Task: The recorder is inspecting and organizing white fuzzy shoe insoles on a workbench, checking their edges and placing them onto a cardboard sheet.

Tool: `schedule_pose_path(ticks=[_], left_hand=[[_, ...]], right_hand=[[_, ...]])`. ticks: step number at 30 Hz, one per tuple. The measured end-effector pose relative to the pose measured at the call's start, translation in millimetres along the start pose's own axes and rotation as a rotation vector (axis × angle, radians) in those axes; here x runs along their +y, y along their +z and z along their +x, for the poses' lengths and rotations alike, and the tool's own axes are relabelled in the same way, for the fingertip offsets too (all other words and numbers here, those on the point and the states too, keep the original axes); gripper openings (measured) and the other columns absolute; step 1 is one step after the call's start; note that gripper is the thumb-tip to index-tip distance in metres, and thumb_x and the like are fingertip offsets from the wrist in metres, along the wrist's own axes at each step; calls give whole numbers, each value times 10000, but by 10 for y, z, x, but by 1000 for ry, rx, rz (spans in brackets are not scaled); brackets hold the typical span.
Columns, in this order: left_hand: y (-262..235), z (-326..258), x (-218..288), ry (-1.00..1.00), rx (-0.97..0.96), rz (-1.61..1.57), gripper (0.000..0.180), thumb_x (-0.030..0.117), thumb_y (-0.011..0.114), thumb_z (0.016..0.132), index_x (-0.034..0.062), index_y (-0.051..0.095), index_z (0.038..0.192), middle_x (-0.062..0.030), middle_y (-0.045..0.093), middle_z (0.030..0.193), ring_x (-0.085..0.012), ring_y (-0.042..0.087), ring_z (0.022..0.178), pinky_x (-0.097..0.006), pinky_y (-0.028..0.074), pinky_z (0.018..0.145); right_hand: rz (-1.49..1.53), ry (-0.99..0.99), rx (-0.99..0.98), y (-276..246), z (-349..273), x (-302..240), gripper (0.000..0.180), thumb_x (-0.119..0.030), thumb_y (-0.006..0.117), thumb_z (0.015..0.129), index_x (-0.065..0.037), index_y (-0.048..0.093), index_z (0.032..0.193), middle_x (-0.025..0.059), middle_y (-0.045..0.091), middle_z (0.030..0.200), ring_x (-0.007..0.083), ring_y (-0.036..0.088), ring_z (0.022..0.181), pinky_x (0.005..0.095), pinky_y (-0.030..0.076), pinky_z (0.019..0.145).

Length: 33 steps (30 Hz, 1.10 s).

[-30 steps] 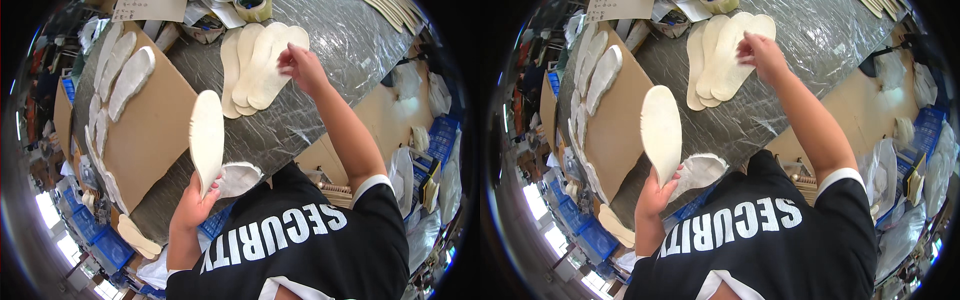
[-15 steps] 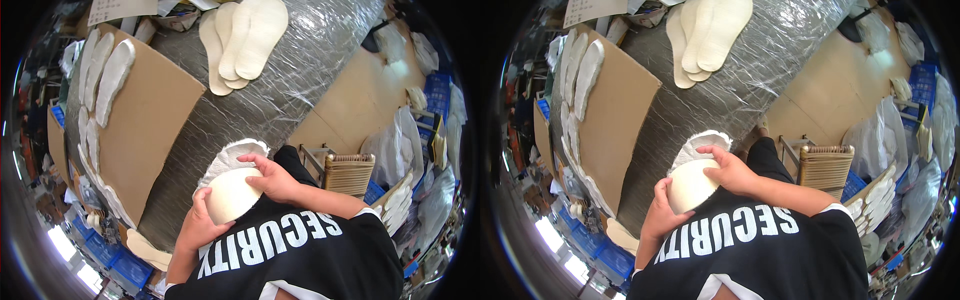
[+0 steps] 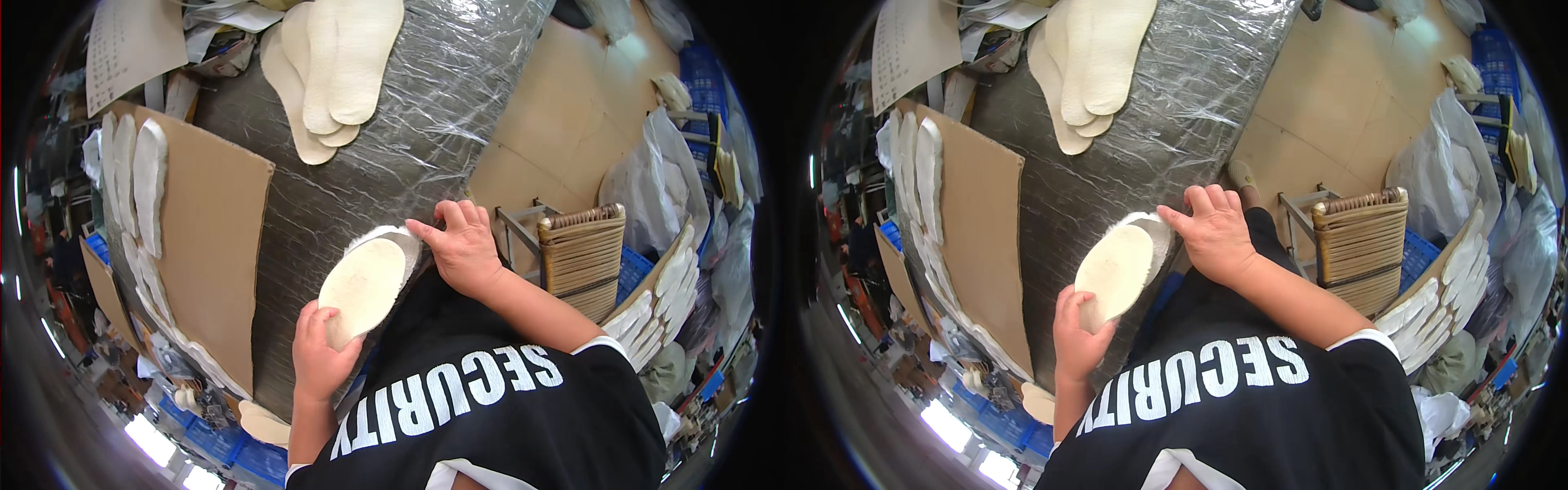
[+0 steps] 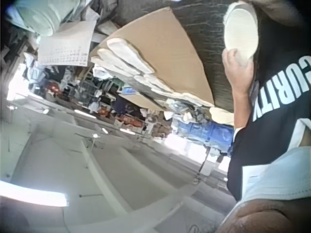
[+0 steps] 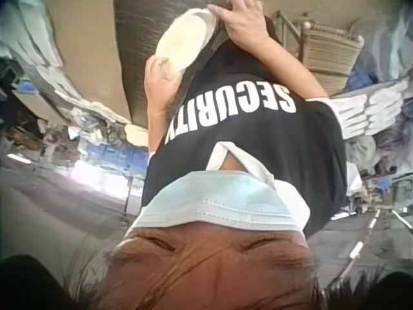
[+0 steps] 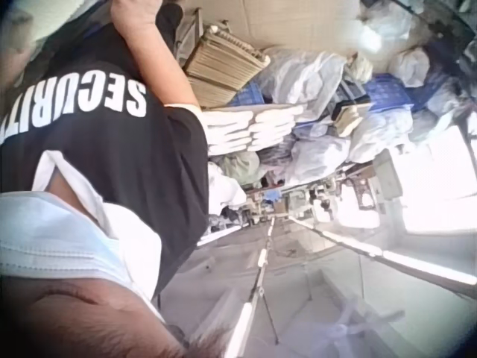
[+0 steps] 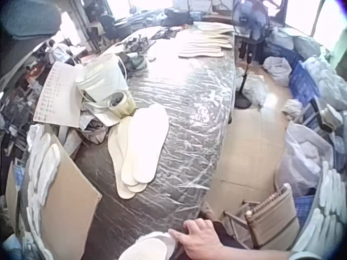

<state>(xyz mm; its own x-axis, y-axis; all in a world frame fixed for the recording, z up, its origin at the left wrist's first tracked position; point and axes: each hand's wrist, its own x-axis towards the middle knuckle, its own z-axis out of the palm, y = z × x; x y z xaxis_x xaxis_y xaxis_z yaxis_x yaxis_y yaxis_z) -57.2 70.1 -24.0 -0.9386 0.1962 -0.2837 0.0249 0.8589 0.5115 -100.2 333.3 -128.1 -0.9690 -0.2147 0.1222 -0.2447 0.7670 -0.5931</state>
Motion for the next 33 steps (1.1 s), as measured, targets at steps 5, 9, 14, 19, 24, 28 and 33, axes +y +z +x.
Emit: schedule_pose_path(ticks=[5, 9, 14, 19, 24, 28, 33], left_hand=[[81, 47, -9, 33, 17, 32, 550, 102, 824, 614, 46, 549, 1088, -215, 561, 1193, -405, 593, 1045, -436, 504, 884], [158, 47, -97, 30, 31, 14, 540, 89, 803, 625, 38, 551, 1100, -223, 554, 1198, -406, 589, 1050, -435, 496, 896], [229, -11, -161, -65, 51, -50, 497, 79, 782, 629, 39, 567, 1075, -197, 561, 1207, -365, 571, 1086, -412, 457, 951], [250, -29, -182, -92, 61, -74, 493, 80, 781, 632, 39, 571, 1076, -187, 559, 1218, -361, 566, 1096, -407, 454, 956], [268, -50, -156, -54, 77, -44, 508, 73, 780, 635, 39, 570, 1096, -188, 556, 1232, -362, 565, 1106, -412, 453, 962], [241, 13, -87, 44, 63, 47, 592, 90, 806, 625, 35, 548, 1155, -215, 541, 1240, -396, 576, 1098, -432, 481, 941], [269, 88, -85, 68, 66, 60, 723, 108, 817, 629, 28, 505, 1276, -232, 546, 1243, -405, 573, 1115, -440, 479, 955]], right_hand=[[157, 110, 83, -30, 21, -77, 292, -166, 709, 771, -181, 703, 1062, 35, 519, 975, 230, 488, 931, 373, 350, 801], [189, 122, 108, 85, 141, -117, 106, -206, 745, 757, -155, 687, 830, -15, 540, 849, 207, 499, 890, 380, 339, 793], [141, 92, 147, 202, 170, -41, 95, -134, 740, 735, -139, 665, 792, -23, 570, 809, 204, 519, 835, 349, 389, 752], [134, 63, 188, 273, 148, 38, 69, -100, 703, 733, -122, 649, 770, -5, 557, 820, 217, 517, 853, 358, 411, 761], [203, 45, 223, 301, 91, 80, 53, -103, 685, 744, -109, 642, 774, 19, 532, 867, 223, 511, 886, 357, 413, 797], [283, -2, 279, 307, 74, 119, 83, -99, 711, 737, -100, 652, 795, 26, 535, 904, 227, 523, 910, 360, 422, 809], [295, -24, 289, 300, 80, 148, 103, -97, 729, 721, -98, 655, 794, 29, 544, 922, 227, 529, 906, 363, 429, 797]])
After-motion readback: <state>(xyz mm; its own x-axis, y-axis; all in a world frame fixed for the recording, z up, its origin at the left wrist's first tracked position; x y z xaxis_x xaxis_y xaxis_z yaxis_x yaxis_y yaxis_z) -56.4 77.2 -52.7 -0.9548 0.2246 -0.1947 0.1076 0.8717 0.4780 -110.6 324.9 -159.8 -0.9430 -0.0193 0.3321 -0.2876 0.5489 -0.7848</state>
